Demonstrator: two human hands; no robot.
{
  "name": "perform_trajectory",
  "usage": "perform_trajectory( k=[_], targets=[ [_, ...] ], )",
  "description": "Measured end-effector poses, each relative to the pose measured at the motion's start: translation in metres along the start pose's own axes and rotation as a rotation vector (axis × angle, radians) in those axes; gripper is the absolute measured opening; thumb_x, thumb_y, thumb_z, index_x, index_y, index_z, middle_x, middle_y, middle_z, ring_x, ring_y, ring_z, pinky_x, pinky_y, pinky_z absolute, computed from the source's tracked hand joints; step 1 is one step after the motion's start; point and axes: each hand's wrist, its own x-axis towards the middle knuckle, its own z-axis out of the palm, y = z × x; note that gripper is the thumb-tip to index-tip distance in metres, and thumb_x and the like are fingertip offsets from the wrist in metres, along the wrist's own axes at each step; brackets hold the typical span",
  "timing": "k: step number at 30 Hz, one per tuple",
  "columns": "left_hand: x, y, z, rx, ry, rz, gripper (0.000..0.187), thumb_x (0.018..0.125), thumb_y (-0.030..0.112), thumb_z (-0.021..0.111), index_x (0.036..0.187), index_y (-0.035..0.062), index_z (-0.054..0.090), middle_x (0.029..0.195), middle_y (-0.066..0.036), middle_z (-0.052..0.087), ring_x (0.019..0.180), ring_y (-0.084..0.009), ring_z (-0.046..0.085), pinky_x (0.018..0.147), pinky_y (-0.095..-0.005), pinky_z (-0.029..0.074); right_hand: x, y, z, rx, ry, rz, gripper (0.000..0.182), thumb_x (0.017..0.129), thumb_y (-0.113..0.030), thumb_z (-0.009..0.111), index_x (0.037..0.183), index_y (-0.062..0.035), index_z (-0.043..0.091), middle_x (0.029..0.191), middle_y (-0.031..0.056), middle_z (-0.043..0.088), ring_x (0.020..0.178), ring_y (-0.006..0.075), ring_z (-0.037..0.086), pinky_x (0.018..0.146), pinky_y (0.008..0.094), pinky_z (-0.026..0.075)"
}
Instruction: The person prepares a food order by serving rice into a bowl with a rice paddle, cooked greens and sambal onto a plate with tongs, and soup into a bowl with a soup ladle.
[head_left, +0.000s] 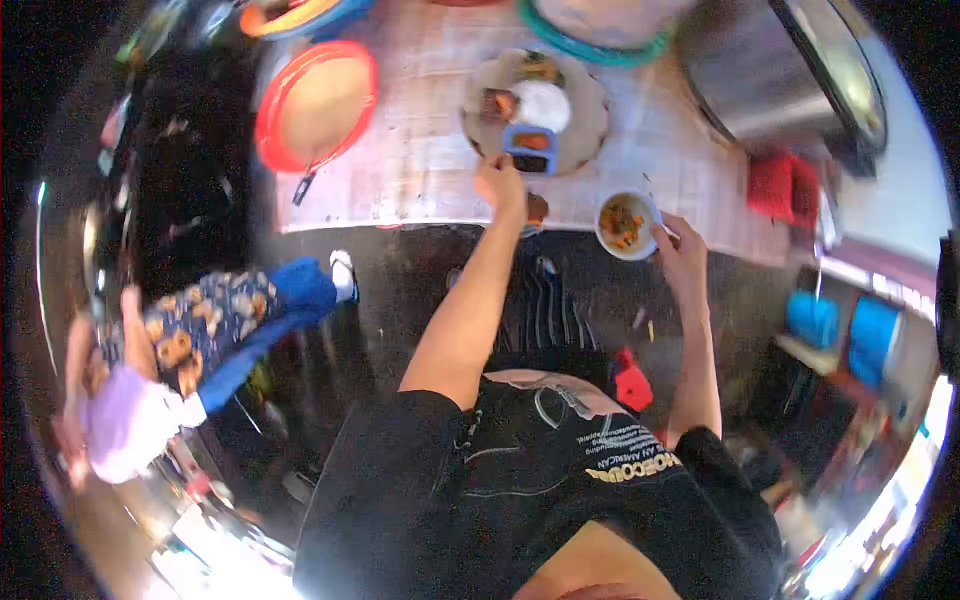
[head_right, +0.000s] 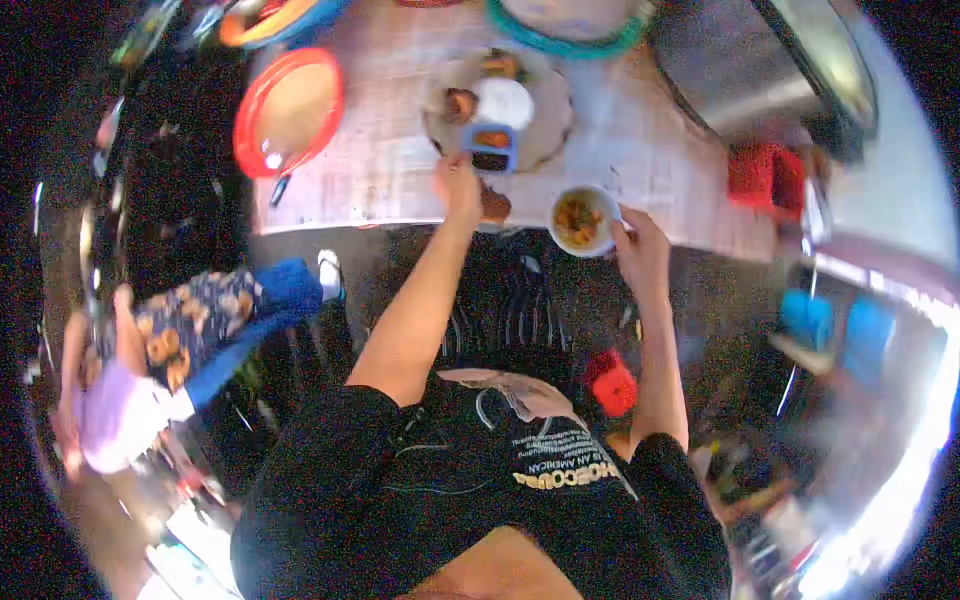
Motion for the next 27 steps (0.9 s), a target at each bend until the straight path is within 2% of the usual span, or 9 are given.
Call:
perform_trajectory(
  k=[2, 5, 6, 7, 10, 15, 19, 23, 27],
  targets=[
    [-0.022, 0.027, -0.007, 0.216, -0.004, 0.045, 0.023, 0.084, 0.016, 0.052, 0.083, -0.0035, 0.064, 0.083, -0.021, 0.063, 0.078, -0.0324, 0.059, 0.074, -0.0416, 0.045, 0.017, -0.009, -0.012, -0.049, -0.112, 0.119, 0.044, 0.086, -0.035, 0.059, 0.113, 0.0002, 0.06, 0.113, 0.0187, 0.06, 0.105, 0.03, 0.057, 0.089, 0.0362, 0.045],
    [-0.014, -0.017, 0.019, 0.314, 0.048, 0.075, 0.043, 0.078, 0.015, 0.055, 0.117, -0.0032, 0.05, 0.113, -0.025, 0.05, 0.107, -0.0385, 0.046, 0.094, -0.0463, 0.036, 0.048, 0.041, -0.001, 0.266, -0.198, 0.16, 0.051, 0.083, -0.031, 0.063, 0.119, 0.0051, 0.053, 0.11, 0.0219, 0.059, 0.104, 0.0288, 0.057, 0.087, 0.0379, 0.046],
    [-0.027, 0.021, -0.002, 0.314, -0.019, 0.091, 0.048, 0.075, 0.014, 0.057, 0.119, -0.0033, 0.048, 0.116, -0.027, 0.048, 0.111, -0.0407, 0.043, 0.098, -0.0477, 0.032, 0.109, 0.16, 0.028, -0.211, -0.067, -0.413, 0.051, 0.084, -0.03, 0.063, 0.117, 0.0076, 0.054, 0.104, 0.0218, 0.061, 0.09, 0.0247, 0.062, 0.076, 0.0339, 0.049],
    [-0.018, 0.003, -0.001, 0.331, 0.027, 0.159, 0.048, 0.073, 0.012, 0.057, 0.118, -0.0021, 0.049, 0.114, -0.027, 0.047, 0.11, -0.041, 0.042, 0.097, -0.048, 0.033, 0.067, 0.016, -0.003, 0.054, -0.202, -0.002, 0.05, 0.086, -0.031, 0.062, 0.114, 0.0093, 0.055, 0.099, 0.0214, 0.063, 0.077, 0.0221, 0.064, 0.068, 0.032, 0.05],
    [-0.028, 0.006, -0.018, 0.192, 0.315, 0.327, 0.04, 0.07, 0.004, 0.058, 0.11, 0.0015, 0.056, 0.102, -0.022, 0.049, 0.102, -0.0406, 0.045, 0.089, -0.0459, 0.04, 0.081, -0.027, 0.002, -0.02, -0.279, -0.252, 0.041, 0.086, -0.031, 0.061, 0.109, 0.0028, 0.061, 0.09, 0.0164, 0.067, 0.07, 0.0237, 0.065, 0.065, 0.0337, 0.049],
    [-0.113, -0.011, -0.126, 0.265, 0.22, 0.408, 0.028, 0.072, 0.004, 0.061, 0.101, 0.0049, 0.062, 0.104, -0.017, 0.054, 0.1, -0.0325, 0.05, 0.09, -0.0397, 0.042, 0.078, -0.054, 0.02, -0.016, -0.06, -0.965, 0.034, 0.086, -0.032, 0.061, 0.103, -0.0029, 0.065, 0.084, 0.0149, 0.067, 0.073, 0.0261, 0.064, 0.064, 0.0358, 0.048],
    [-0.198, -0.094, -0.228, 0.31, 0.21, 0.122, 0.03, 0.076, 0.006, 0.062, 0.106, 0.0056, 0.063, 0.098, -0.013, 0.059, 0.093, -0.0269, 0.057, 0.071, -0.0306, 0.05, 0.015, -0.107, 0.061, 0.053, -0.372, -0.958, 0.032, 0.087, -0.031, 0.059, 0.104, -0.0039, 0.064, 0.084, 0.0159, 0.066, 0.075, 0.0291, 0.063, 0.064, 0.0368, 0.047],
    [-0.318, -0.149, -0.333, -0.061, 0.538, -0.017, 0.017, 0.082, 0.01, 0.057, 0.095, 0.0078, 0.067, 0.073, -0.008, 0.063, 0.065, -0.0187, 0.06, 0.062, -0.0311, 0.049, -0.085, -0.154, 0.102, 0.187, -0.819, -0.939, 0.025, 0.086, -0.023, 0.061, 0.101, -0.0023, 0.063, 0.083, 0.017, 0.065, 0.074, 0.029, 0.064, 0.065, 0.0354, 0.048],
    [-0.453, -0.117, -0.406, -0.411, 0.763, 0.026, 0.02, 0.089, 0.016, 0.054, 0.101, 0.0027, 0.063, 0.078, -0.002, 0.06, 0.07, -0.0101, 0.057, 0.063, -0.0231, 0.047, -0.212, -0.185, 0.127, 0.297, -0.986, -1.401, 0.022, 0.087, -0.017, 0.059, 0.101, -0.0007, 0.063, 0.091, 0.0198, 0.064, 0.081, 0.0295, 0.065, 0.067, 0.0354, 0.048]
  ],
)
